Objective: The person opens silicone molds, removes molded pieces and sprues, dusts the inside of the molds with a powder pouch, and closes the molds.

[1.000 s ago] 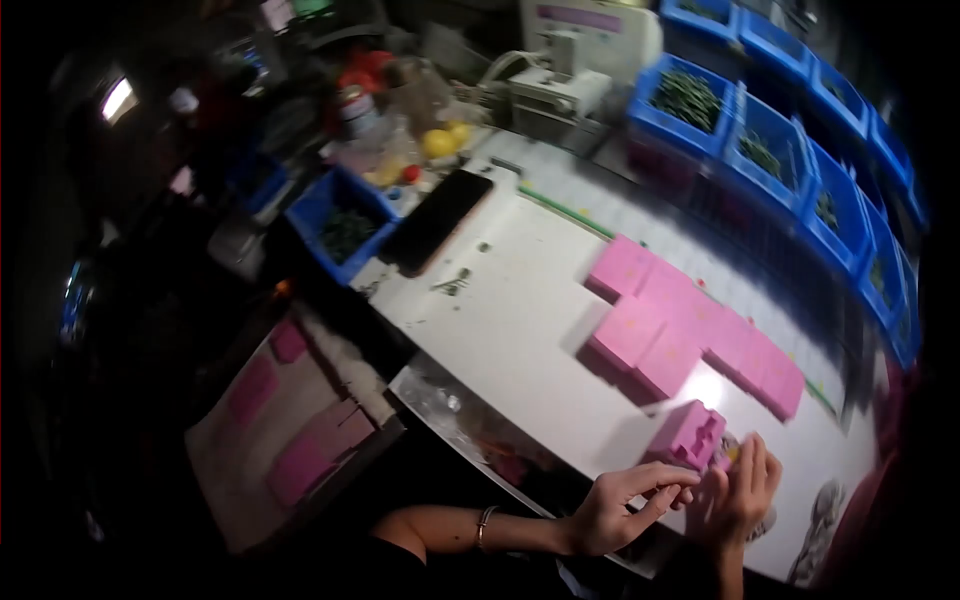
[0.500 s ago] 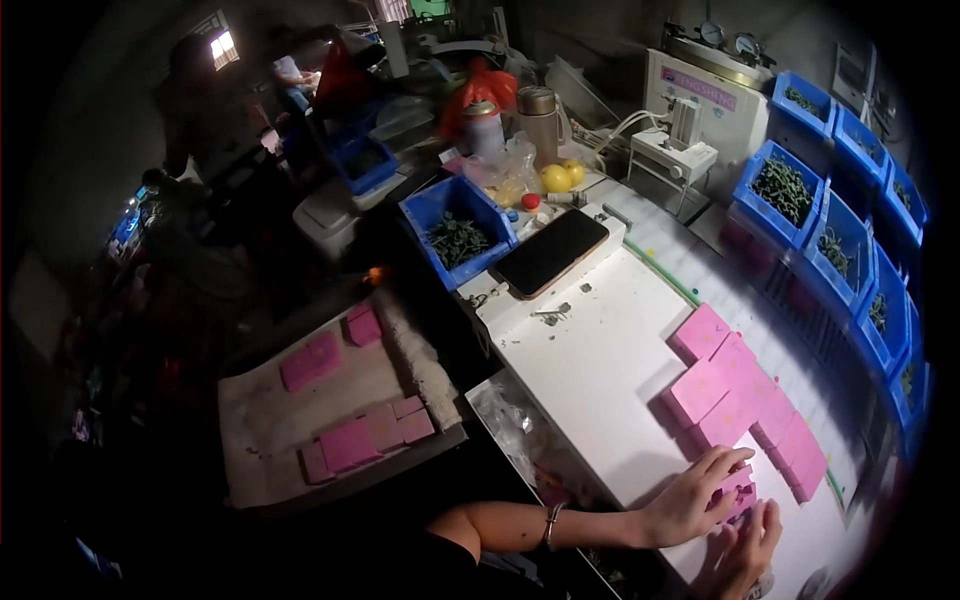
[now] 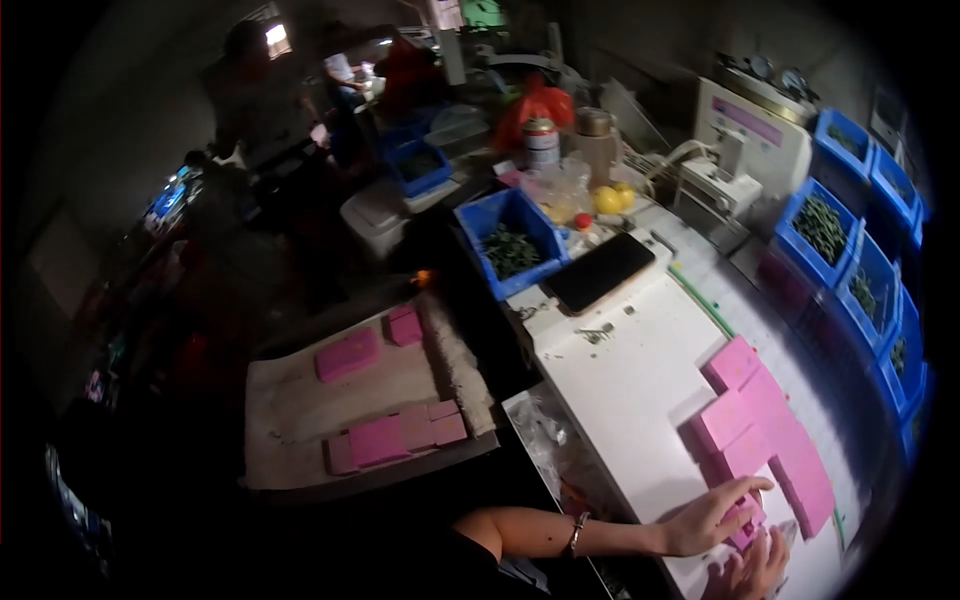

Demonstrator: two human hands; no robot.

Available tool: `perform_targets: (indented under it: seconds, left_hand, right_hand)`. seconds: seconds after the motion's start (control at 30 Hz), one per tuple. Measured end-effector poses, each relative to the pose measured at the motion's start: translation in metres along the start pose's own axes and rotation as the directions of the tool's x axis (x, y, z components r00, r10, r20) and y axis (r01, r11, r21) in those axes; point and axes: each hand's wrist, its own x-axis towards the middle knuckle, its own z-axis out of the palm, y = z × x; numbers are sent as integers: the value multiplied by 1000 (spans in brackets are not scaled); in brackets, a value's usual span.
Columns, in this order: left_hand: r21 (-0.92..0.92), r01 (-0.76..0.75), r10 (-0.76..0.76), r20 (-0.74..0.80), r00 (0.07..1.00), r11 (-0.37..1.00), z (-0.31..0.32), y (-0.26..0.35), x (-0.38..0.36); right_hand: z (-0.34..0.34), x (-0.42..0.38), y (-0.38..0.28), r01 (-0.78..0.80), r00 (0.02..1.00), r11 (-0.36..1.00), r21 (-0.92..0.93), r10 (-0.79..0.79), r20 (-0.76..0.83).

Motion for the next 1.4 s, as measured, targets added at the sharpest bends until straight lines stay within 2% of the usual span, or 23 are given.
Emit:
perform_targets:
  seconds: [0.03,0.07,0.1,0.13,0.17,0.23,0.27,0.3,0.37,0.43,0.47,0.53,0.57,0.7,0.77,0.8,0.83,0.97,1.13,1.2,1.23,1.3,1.4]
  left_hand:
    - [-15,8,-7,48,999,1000,-2,-1,1]
    - [-67,40,-35,75,997,997,-1,-1,0]
    - [-124,77,-64,108,992,989,3,-2,-2]
    - [-121,78,-66,102,993,990,7,-6,-4]
    - [-105,61,-53,75,996,993,13,-11,-6]
    - [-86,47,-42,57,997,995,13,-11,-7]
    - [-75,24,-20,49,999,997,12,-13,-7]
    - [-71,2,1,44,999,997,13,-13,-6]
    - [-29,-46,47,36,998,999,13,-21,-10]
    - [92,-185,179,69,981,978,3,-2,-15]
    - [159,-242,232,78,970,957,-1,6,-17]
    - [236,-288,246,194,950,928,-13,13,-19]
    - [249,-286,210,290,934,925,-18,14,-20]
    - [207,-50,-45,432,901,977,-31,18,-9]
    - [304,-155,-10,480,877,940,-33,22,-3]
    - [294,-146,-13,477,879,944,-32,22,-2]
    - [299,-139,-18,466,884,944,-32,22,-2]
    - [350,-173,-21,486,874,921,-31,24,3]
    - [358,-106,-98,508,856,928,-31,24,9]
    - [369,-122,-96,521,848,921,-31,25,12]
    - [379,-103,-120,520,846,919,-31,28,14]
    - [388,-86,-140,518,844,917,-31,27,16]
    - [389,-78,-138,497,857,918,-31,25,18]
  right_hand:
    - [-6,-1,-16,-153,988,968,199,154,13]
    - [-14,4,-31,182,979,976,-123,-191,-74]
    - [-22,11,-50,448,852,777,-443,-521,-52]
    - [-22,9,-81,63,994,997,39,-59,-89]
    - [-23,12,-78,62,995,997,41,-58,-86]
    - [-26,22,-67,-11,978,949,-314,76,195]
    - [-24,27,-64,-129,962,977,-172,165,217]
    - [-24,31,-58,-145,962,974,-175,180,207]
    - [-25,34,-37,23,979,988,-154,9,206]
    - [-21,48,-50,82,982,991,105,-99,162]
    - [-21,45,-52,-59,990,994,92,47,132]
    - [-10,52,-68,100,995,995,-7,-100,-10]
    - [-14,59,-66,-61,991,998,1,60,122]
    - [-24,70,-76,-269,921,950,158,206,329]
    - [-35,61,-81,-446,867,863,238,351,354]
    - [-41,51,-74,-180,973,981,73,166,163]
    - [-45,42,-68,91,996,986,-138,-87,30]
    - [-69,7,-44,112,989,830,-547,-39,143]
    - [-70,1,-56,50,984,911,-408,23,174]
    - [-60,7,-71,298,945,789,-538,-322,51]
    - [-55,11,-78,301,944,788,-537,-324,54]
    - [-47,17,-89,457,805,618,-640,-593,1]
    - [-44,17,-96,528,755,448,-721,-637,157]
